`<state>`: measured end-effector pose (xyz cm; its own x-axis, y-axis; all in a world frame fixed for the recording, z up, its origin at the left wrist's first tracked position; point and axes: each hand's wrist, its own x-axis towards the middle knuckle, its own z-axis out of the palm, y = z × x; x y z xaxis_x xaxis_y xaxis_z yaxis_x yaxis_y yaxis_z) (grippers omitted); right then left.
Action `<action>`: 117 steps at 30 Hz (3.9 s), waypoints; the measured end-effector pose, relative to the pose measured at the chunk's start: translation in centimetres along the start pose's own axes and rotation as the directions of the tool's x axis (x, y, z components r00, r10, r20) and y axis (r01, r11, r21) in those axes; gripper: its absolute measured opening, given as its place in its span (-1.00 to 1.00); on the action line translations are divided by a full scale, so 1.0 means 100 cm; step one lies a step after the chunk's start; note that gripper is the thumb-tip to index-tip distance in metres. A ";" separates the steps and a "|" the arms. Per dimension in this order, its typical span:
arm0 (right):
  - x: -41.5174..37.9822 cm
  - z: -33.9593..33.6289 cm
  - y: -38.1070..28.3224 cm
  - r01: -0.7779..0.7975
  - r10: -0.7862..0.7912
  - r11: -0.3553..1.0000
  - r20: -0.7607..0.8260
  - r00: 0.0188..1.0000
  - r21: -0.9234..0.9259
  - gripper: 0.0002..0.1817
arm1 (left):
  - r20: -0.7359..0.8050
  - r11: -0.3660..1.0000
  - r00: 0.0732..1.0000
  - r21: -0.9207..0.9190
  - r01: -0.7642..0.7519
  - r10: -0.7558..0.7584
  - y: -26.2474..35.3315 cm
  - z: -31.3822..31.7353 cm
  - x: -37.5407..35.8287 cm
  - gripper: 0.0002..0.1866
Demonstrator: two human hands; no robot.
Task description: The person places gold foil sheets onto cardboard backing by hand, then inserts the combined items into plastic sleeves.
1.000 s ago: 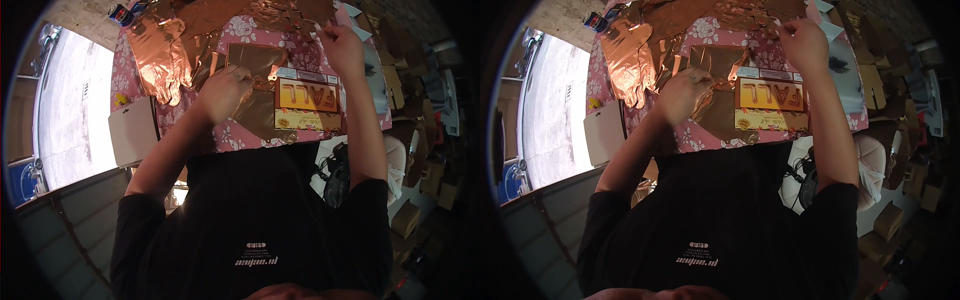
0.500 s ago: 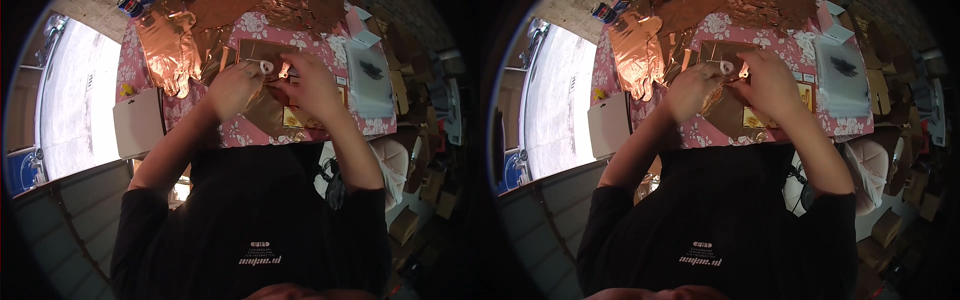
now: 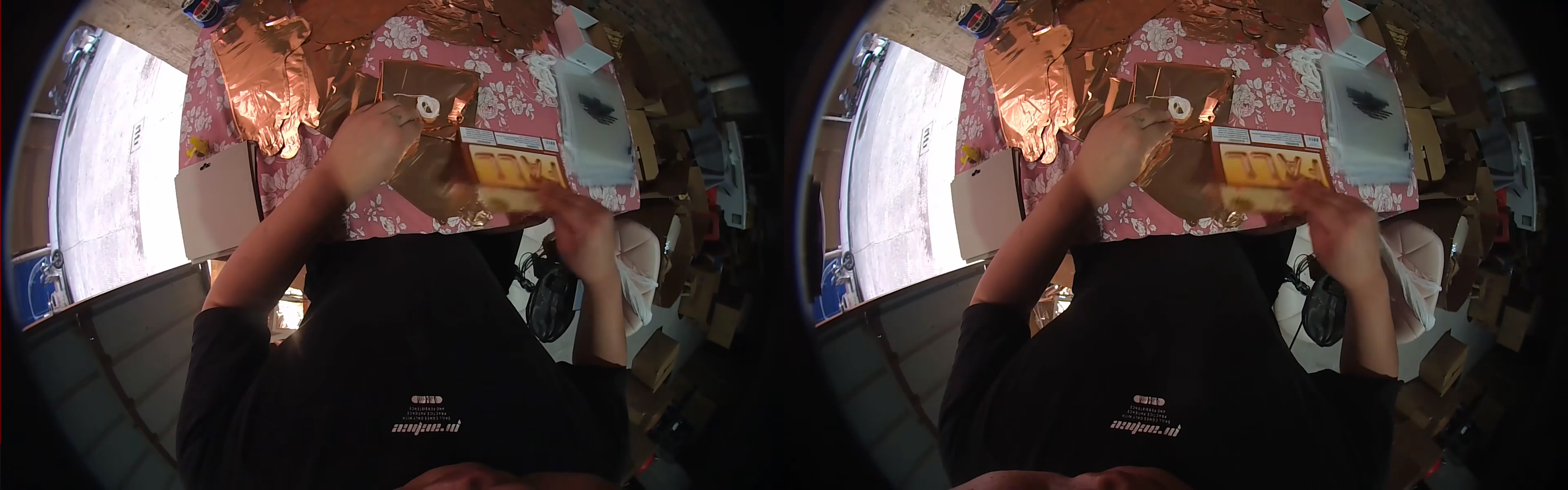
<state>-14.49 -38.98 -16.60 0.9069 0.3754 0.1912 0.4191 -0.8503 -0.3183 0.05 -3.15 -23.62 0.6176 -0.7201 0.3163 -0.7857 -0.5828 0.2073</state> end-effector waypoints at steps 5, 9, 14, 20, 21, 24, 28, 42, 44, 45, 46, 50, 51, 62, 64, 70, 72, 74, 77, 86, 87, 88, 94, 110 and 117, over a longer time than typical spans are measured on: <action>0.051 -0.023 -0.036 -0.128 0.062 0.987 -0.510 0.858 -0.096 -0.57 | -0.076 1.000 0.997 -0.006 -0.013 0.012 0.003 0.002 -0.001 -0.73; 0.120 0.016 -0.048 0.071 -0.197 0.959 -0.463 0.864 -0.275 -0.61 | -0.057 1.000 0.998 -0.006 -0.015 0.014 0.003 0.000 0.000 -0.78; 0.151 0.070 -0.045 0.139 -0.145 0.985 -0.047 0.988 -0.102 -0.64 | 0.173 0.992 0.977 0.056 0.116 -0.124 0.006 -0.007 -0.005 -0.85; 0.163 0.076 -0.035 0.291 -0.295 0.942 0.003 0.956 -0.165 -0.47 | 0.055 0.998 0.997 -0.034 0.057 -0.055 0.000 0.001 -0.016 -0.88; 0.165 0.076 -0.038 0.173 -0.169 0.985 0.112 0.979 -0.020 -0.42 | 0.058 0.992 0.993 -0.067 0.105 -0.101 0.000 0.000 -0.017 -0.88; 0.163 0.086 -0.036 0.105 -0.118 0.992 0.203 0.972 0.075 -0.36 | 0.015 0.971 0.992 -0.202 0.126 -0.126 -0.003 -0.009 -0.019 -0.86; 0.160 0.093 -0.036 0.209 -0.203 0.978 0.174 0.963 -0.016 -0.37 | -0.164 0.885 0.934 -0.404 0.231 -0.318 0.006 -0.038 -0.030 -0.78; 0.223 0.072 -0.001 0.061 -0.090 0.987 0.196 0.976 0.151 -0.48 | -0.026 0.991 0.991 -0.042 0.128 -0.129 0.020 0.002 -0.006 -0.59; 0.248 0.076 0.012 0.057 -0.068 0.986 0.064 0.996 0.154 -0.42 | -0.058 0.993 0.992 -0.006 0.116 -0.116 0.020 0.005 -0.007 -0.59; 0.260 0.082 0.018 0.032 -0.048 0.994 0.155 0.987 0.103 -0.36 | -0.057 0.991 0.989 -0.026 0.132 -0.133 0.022 0.004 -0.007 -0.60; 0.269 0.088 0.025 0.012 -0.024 0.999 0.244 0.969 0.050 -0.29 | -0.055 0.988 0.987 -0.045 0.149 -0.151 0.024 0.002 -0.007 -0.61; 0.299 0.079 0.011 -0.103 0.100 0.994 0.510 0.854 -0.023 -0.25 | -0.002 0.982 0.986 -0.081 0.169 -0.169 0.024 -0.006 -0.005 -0.60; 0.305 0.079 0.008 -0.081 0.111 0.994 0.571 0.813 -0.078 -0.27 | 0.024 0.979 0.984 -0.098 0.179 -0.178 0.024 -0.009 -0.004 -0.61; 0.302 0.069 0.014 -0.200 0.050 0.970 0.683 0.728 0.142 -0.46 | 0.026 0.968 0.987 -0.194 0.162 -0.160 0.015 -0.007 -0.010 -0.60; 0.291 0.058 0.011 -0.079 0.011 0.992 0.557 0.830 0.098 -0.55 | -0.090 0.981 0.993 -0.185 0.063 -0.081 0.009 -0.002 -0.015 -0.63; 0.208 -0.032 -0.039 -0.331 0.212 0.869 0.328 0.921 0.368 -0.76 | -0.458 0.892 0.818 -0.432 0.136 -0.347 0.009 -0.072 -0.047 -0.58; 0.177 -0.049 -0.041 -0.242 0.169 0.914 0.236 0.957 0.326 -0.79 | -0.445 0.705 0.694 -0.698 0.128 -0.566 0.005 -0.088 -0.053 -0.61; 0.153 -0.057 -0.049 0.050 -0.055 0.978 0.020 0.998 0.201 -0.81 | -0.302 0.507 0.689 -0.855 0.111 -0.659 0.004 -0.099 -0.049 -0.65; 0.143 -0.044 -0.046 -0.187 0.127 0.912 0.182 0.975 0.365 -0.81 | -0.124 0.438 0.728 -0.861 0.258 -0.674 -0.001 -0.085 -0.040 -0.62; 0.176 0.015 0.051 -0.481 0.104 0.615 0.540 0.835 0.625 -0.55 | -0.171 0.902 0.927 -0.345 0.260 -0.333 -0.029 -0.014 0.012 -0.37; 0.175 0.020 0.059 -0.479 0.100 0.618 0.541 0.835 0.624 -0.55 | -0.152 0.877 0.918 -0.386 0.286 -0.366 -0.031 -0.011 0.017 -0.41; 0.174 0.026 0.066 -0.519 0.105 0.572 0.571 0.814 0.635 -0.54 | -0.153 0.876 0.917 -0.386 0.289 -0.369 -0.034 -0.009 0.021 -0.41; 0.163 0.035 0.085 -0.595 0.191 0.499 0.589 0.785 0.631 -0.53 | -0.010 0.986 0.986 -0.003 0.168 -0.168 -0.048 0.002 0.027 -0.56; 0.105 -0.015 -0.051 0.685 -0.702 0.697 -0.399 0.590 -0.213 -0.85 | 0.597 -0.276 0.783 -0.794 0.542 -0.178 0.003 -0.059 -0.002 -0.42; 0.092 0.017 -0.038 0.474 -0.517 0.856 -0.328 0.791 -0.206 -0.76 | 0.509 -0.084 0.805 -0.856 0.510 -0.303 0.042 -0.084 -0.002 -0.59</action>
<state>-7.68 -31.71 -15.26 0.4866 0.6151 0.6204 0.7796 -0.6262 0.0093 -3.63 -2.25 -15.01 0.7535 -0.5950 -0.2795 0.3510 0.0047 0.9364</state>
